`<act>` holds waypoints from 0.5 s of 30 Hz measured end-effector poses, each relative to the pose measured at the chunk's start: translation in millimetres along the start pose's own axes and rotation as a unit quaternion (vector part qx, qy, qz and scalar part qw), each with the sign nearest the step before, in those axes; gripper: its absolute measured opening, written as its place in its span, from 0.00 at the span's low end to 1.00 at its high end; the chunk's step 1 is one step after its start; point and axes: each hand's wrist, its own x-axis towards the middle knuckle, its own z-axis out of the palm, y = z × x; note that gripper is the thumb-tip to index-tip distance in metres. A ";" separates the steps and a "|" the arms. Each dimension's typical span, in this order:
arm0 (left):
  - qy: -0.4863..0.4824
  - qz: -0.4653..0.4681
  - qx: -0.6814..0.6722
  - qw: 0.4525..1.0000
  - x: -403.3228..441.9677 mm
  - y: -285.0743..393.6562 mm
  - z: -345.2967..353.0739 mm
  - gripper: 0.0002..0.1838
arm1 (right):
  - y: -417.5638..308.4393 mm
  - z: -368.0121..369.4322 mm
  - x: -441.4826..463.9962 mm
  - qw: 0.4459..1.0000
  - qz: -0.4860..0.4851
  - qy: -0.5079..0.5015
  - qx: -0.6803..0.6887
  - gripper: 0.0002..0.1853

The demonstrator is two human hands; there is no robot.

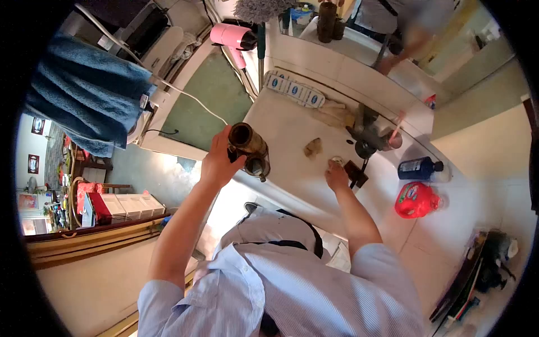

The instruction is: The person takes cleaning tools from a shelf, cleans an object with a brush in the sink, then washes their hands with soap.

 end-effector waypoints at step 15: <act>-0.209 -0.027 -0.158 0.965 -52.3 16.9 28.0 0.11 | -62.6 69.8 28.2 0.945 0.050 -0.184 0.264 0.17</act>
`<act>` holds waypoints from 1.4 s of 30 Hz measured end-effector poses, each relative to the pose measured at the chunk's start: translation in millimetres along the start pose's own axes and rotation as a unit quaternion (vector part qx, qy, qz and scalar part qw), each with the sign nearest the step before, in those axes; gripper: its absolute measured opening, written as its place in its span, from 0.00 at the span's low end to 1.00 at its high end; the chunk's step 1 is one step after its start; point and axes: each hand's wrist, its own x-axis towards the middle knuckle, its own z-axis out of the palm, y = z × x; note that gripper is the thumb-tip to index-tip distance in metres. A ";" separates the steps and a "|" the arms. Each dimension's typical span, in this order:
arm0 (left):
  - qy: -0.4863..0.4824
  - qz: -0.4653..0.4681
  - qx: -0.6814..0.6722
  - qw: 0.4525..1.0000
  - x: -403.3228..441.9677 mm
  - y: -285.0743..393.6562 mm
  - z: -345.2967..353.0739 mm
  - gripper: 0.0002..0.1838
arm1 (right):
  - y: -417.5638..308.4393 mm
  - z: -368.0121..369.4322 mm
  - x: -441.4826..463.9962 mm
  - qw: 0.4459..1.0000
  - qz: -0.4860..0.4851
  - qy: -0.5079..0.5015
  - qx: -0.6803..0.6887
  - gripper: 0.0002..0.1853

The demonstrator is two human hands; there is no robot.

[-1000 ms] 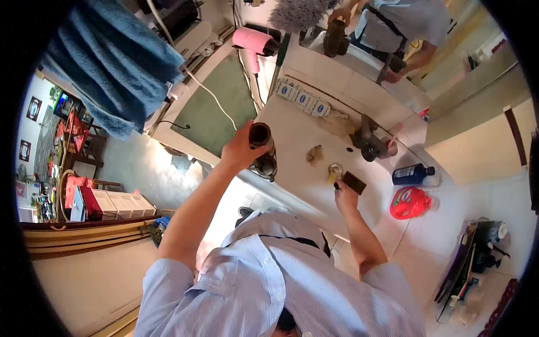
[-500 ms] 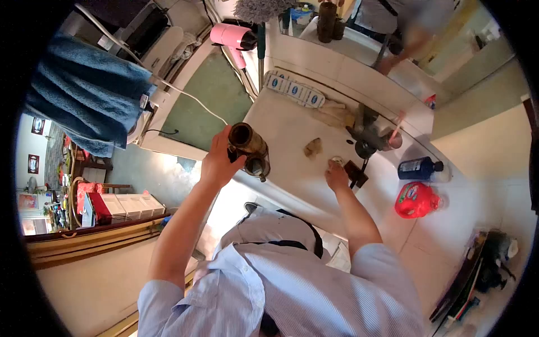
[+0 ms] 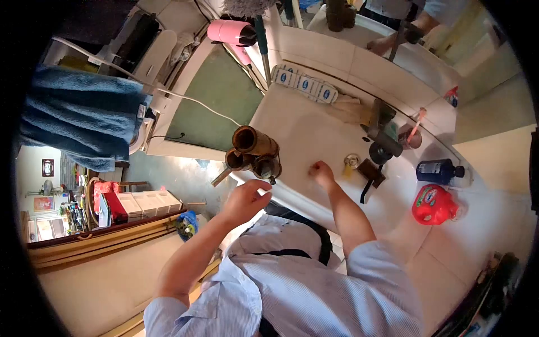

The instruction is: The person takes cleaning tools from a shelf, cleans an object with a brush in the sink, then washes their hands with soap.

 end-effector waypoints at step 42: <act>-0.268 -0.173 -0.491 0.811 162.4 70.5 131.9 0.22 | -47.8 -169.4 -129.6 0.846 -0.226 0.477 -0.081 0.24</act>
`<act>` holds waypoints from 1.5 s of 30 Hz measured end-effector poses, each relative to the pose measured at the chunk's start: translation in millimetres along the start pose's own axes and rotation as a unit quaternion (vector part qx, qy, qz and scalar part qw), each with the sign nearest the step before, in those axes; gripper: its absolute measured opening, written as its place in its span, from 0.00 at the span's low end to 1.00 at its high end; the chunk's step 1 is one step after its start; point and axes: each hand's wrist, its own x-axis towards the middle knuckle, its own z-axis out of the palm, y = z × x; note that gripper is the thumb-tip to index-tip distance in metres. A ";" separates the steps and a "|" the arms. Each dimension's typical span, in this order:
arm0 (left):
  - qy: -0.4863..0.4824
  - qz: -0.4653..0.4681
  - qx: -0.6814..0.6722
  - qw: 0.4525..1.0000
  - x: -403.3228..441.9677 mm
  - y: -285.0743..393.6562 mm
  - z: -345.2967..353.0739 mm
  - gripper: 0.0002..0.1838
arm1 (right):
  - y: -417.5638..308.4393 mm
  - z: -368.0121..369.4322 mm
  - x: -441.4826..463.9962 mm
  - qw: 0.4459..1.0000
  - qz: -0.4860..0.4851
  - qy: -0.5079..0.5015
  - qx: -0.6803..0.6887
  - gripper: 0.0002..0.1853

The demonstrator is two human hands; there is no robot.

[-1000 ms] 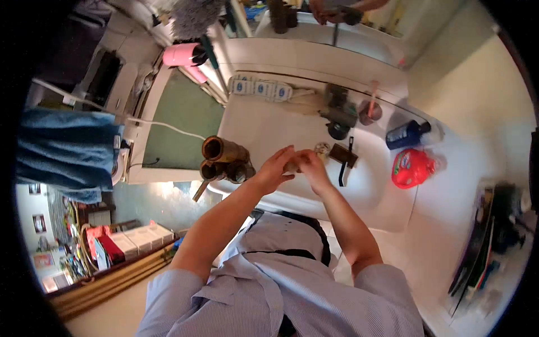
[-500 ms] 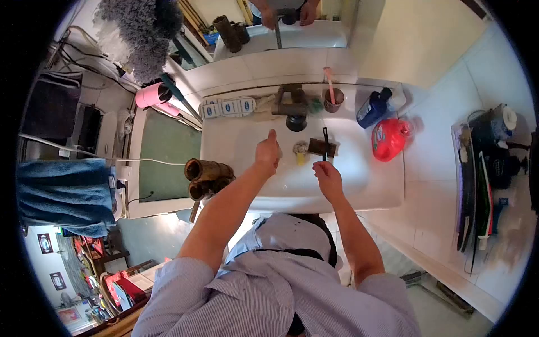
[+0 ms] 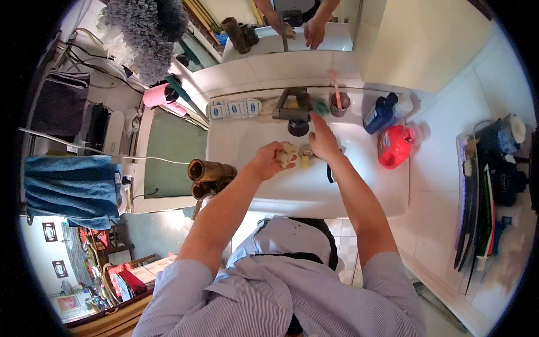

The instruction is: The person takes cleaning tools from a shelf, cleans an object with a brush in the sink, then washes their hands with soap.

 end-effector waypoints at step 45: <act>0.194 0.195 0.239 0.931 -38.2 -1.9 11.4 0.11 | -81.6 -3.6 -55.1 0.977 0.120 -0.108 0.136 0.17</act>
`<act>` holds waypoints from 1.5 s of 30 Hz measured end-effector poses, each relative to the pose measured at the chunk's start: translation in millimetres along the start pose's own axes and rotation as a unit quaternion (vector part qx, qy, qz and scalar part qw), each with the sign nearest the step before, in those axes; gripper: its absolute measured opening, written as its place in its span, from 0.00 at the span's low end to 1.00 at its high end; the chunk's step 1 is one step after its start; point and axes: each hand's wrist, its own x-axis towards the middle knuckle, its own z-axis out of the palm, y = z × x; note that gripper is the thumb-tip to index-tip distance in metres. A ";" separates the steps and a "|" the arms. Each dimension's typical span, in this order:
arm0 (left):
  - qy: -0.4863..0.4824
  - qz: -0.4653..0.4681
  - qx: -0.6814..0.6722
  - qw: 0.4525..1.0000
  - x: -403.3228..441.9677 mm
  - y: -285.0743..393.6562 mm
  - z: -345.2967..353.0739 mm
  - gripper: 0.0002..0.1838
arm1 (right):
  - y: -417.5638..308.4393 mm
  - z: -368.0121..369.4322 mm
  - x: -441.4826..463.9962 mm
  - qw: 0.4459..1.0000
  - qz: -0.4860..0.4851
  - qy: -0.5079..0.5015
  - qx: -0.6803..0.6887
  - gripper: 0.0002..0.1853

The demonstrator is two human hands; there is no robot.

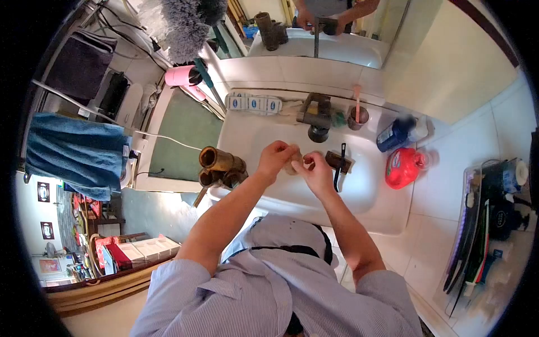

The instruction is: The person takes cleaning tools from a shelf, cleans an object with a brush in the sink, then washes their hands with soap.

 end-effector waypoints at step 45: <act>-0.190 0.018 -0.091 0.977 -31.6 -5.5 -34.4 0.20 | 27.0 14.5 -0.6 0.998 0.023 0.048 0.032 0.20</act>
